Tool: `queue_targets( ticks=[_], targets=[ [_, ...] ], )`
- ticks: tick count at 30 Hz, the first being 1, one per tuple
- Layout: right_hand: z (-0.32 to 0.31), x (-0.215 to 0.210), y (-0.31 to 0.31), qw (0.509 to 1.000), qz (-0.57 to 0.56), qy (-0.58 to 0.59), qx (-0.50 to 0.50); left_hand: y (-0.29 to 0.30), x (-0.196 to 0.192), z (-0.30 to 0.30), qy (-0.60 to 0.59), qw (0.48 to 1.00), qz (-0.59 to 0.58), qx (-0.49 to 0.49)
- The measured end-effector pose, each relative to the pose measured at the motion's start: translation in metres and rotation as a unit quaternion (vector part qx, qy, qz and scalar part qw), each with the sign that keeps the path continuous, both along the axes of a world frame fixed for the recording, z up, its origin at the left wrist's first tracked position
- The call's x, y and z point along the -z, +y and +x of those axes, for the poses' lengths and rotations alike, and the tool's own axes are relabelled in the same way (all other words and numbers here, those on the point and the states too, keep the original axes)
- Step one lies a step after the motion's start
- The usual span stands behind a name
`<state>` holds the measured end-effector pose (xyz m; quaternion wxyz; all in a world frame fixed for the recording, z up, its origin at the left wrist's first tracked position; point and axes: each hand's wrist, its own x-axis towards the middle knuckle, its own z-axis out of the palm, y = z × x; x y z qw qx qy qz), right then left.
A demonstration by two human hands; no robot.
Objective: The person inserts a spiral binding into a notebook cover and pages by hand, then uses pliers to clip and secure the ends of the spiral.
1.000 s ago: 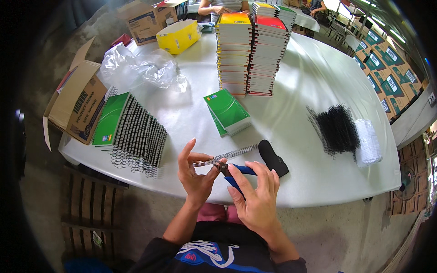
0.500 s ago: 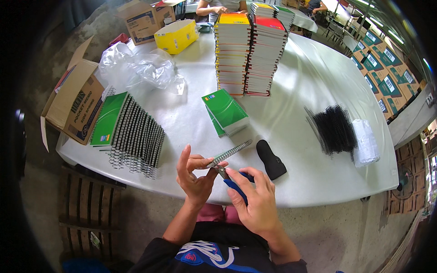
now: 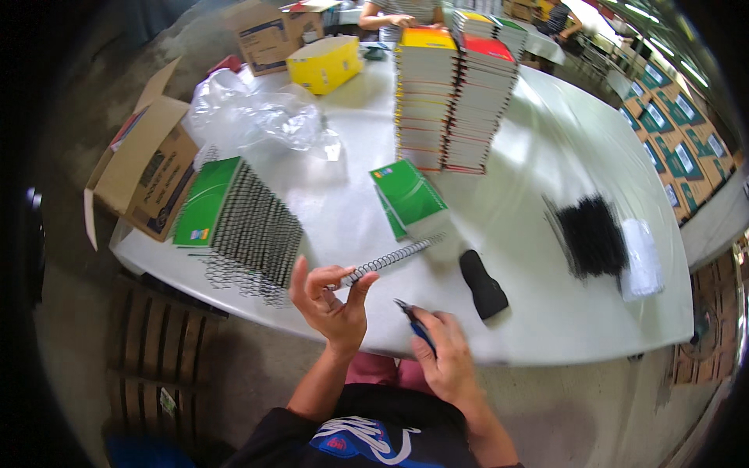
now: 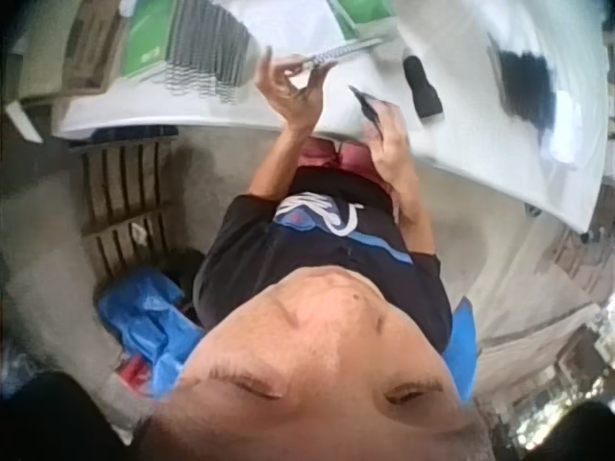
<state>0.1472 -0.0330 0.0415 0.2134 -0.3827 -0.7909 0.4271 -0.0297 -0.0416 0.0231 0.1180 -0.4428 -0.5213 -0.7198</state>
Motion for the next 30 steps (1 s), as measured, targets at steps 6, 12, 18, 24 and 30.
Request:
queue_targets(
  ticks=[6, 12, 18, 24, 30],
  targets=[
    [-0.022, 0.022, 0.021, 0.955, 0.264, -0.121, 0.056, -0.027, -0.052, -0.02, -0.18, 0.973, 0.117, 0.081],
    [-0.117, -0.067, 0.042, 0.871, -0.084, 0.476, -0.092, -0.075, -0.099, -0.048, -0.049, 0.986, 0.15, 0.056],
    [-0.206, -0.163, 0.069, 0.743, -0.234, 0.606, -0.162, -0.084, -0.151, -0.113, 0.011, 0.987, 0.112, -0.118],
    [-0.285, -0.202, 0.126, 0.805, 0.246, 0.426, -0.332, -0.092, -0.109, -0.164, -0.069, 0.987, 0.011, -0.147],
    [-0.326, -0.179, 0.054, 0.757, 0.318, 0.155, -0.55, -0.084, -0.08, -0.165, -0.175, 0.982, -0.002, -0.066]
  ],
)
